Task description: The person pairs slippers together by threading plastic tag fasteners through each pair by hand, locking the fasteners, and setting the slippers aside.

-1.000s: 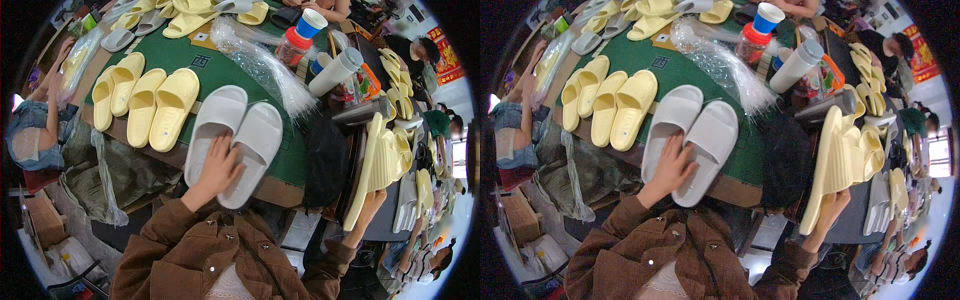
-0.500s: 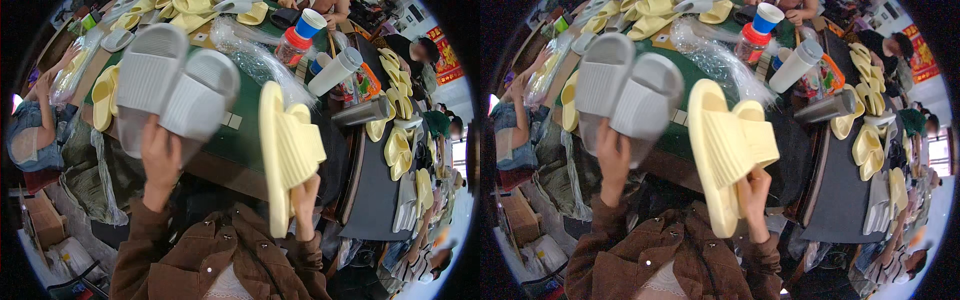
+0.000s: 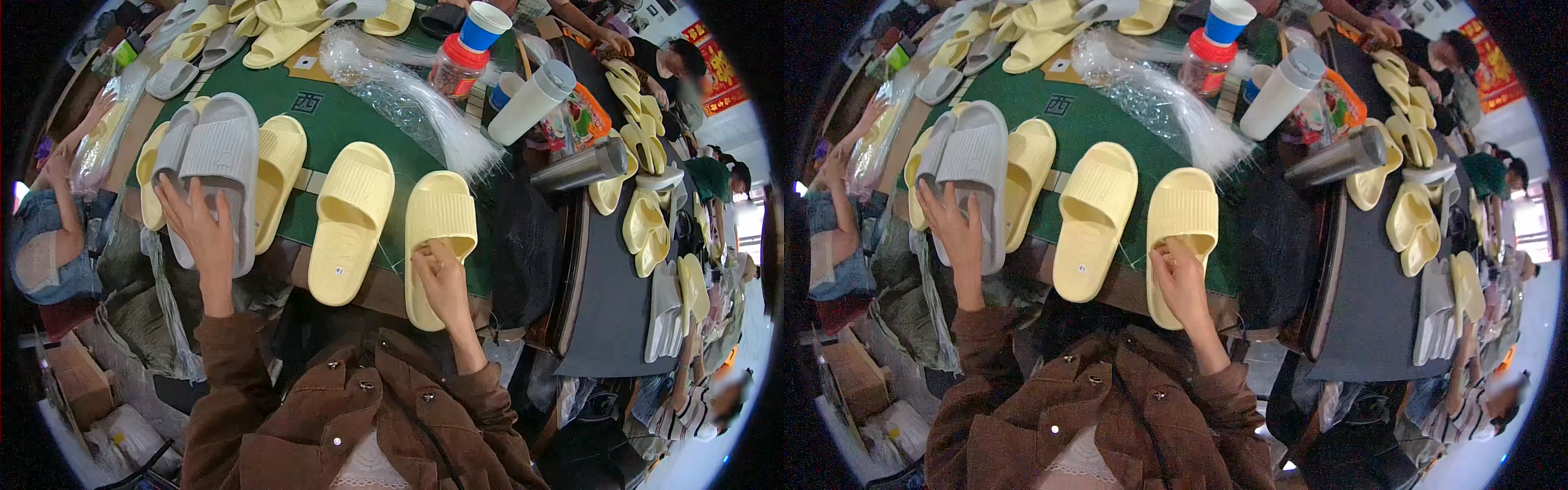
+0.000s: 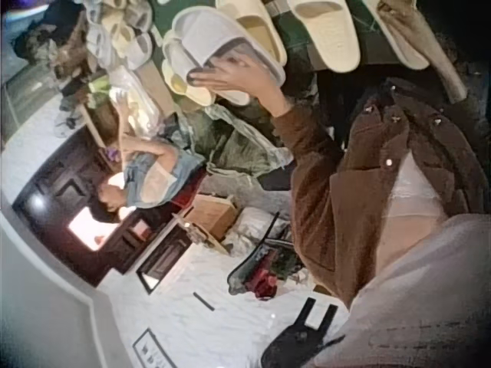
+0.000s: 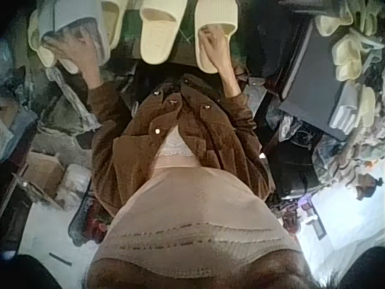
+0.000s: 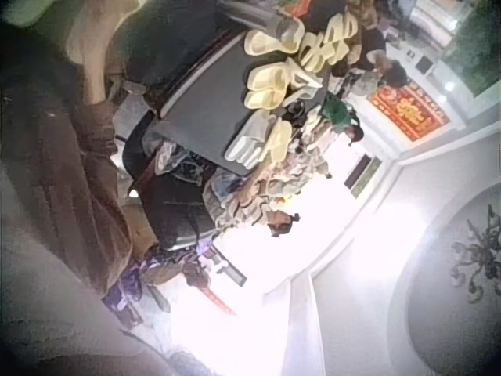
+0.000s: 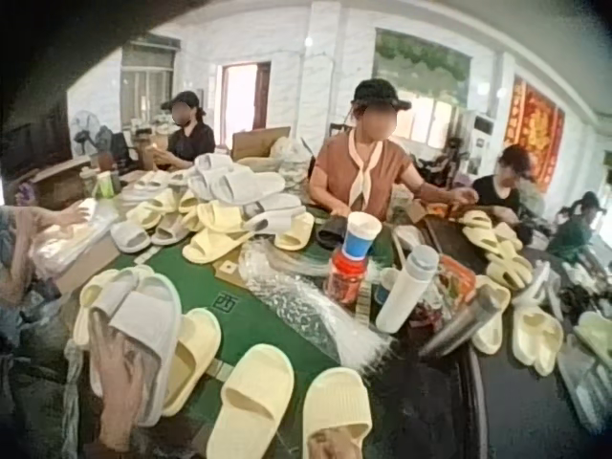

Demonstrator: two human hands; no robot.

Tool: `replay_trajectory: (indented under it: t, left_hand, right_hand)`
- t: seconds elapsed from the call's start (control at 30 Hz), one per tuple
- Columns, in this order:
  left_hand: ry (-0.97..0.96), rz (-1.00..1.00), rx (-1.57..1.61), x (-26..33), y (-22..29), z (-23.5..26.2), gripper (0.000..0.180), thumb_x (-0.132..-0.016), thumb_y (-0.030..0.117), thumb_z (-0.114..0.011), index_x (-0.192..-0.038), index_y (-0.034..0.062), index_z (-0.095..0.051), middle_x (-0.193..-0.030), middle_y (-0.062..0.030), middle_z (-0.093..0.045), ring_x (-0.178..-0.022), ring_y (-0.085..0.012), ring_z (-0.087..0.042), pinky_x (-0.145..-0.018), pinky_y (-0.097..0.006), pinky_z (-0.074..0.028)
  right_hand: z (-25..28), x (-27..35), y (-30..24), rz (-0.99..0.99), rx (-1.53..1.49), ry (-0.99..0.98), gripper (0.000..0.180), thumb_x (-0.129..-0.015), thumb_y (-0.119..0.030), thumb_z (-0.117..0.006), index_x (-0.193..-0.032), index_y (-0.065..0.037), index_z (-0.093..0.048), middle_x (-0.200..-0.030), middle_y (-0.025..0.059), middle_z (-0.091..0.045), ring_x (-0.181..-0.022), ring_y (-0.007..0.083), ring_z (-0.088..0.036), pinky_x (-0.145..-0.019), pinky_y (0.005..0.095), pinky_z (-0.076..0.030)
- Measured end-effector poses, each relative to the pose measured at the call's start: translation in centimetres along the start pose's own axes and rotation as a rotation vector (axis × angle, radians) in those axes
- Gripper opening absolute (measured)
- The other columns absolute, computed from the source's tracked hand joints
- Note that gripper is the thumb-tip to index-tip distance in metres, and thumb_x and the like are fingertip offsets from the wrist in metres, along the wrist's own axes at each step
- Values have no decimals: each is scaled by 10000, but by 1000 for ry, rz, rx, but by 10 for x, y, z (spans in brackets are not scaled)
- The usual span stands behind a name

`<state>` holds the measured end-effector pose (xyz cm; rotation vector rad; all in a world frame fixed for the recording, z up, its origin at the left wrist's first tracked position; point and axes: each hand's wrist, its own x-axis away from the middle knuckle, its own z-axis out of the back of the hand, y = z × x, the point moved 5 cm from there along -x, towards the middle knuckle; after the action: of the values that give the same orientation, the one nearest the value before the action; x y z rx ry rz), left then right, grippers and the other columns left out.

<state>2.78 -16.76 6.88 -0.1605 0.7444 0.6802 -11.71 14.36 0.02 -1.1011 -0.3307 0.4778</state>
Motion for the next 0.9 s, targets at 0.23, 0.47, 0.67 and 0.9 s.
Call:
replay_trajectory:
  t: [0.23,0.47,0.67,0.9]
  left_hand:
    - [-40,-54,439,28,73,26,542,-834,39,-556,-1361,69,-432,-1492,-205,-206,-1369,-448,-170,-1089,-541,-193]
    - [-145,-111,312,38,73,1,597,-820,25,-566,-1391,111,-410,-1495,-173,-217,-1368,-439,-161,-1083,-548,-192]
    - [-283,-129,642,50,67,5,586,-842,51,-549,-1402,77,-379,-1476,-191,-245,-1339,-460,-227,-1065,-526,-263]
    - [-451,-227,466,81,130,0,766,-806,110,-635,-1453,39,-232,-1452,-331,-133,-1312,-502,-240,-1050,-532,-289]
  right_hand:
    - [38,29,3,87,-31,187,231,-917,18,-504,-1123,37,-606,-853,49,-566,-780,90,-537,-672,207,-438]
    - [57,37,25,-55,43,369,361,-872,16,-563,-1231,-11,-545,-1155,99,-522,-790,83,-520,-599,189,-417]
    - [18,32,11,-110,174,85,501,-837,-109,-644,-1272,45,-448,-1246,193,-462,-970,305,-580,-744,330,-508]
    - [-6,35,14,-20,161,109,613,-827,-92,-652,-1367,-5,-376,-1291,188,-433,-897,275,-571,-714,331,-500]
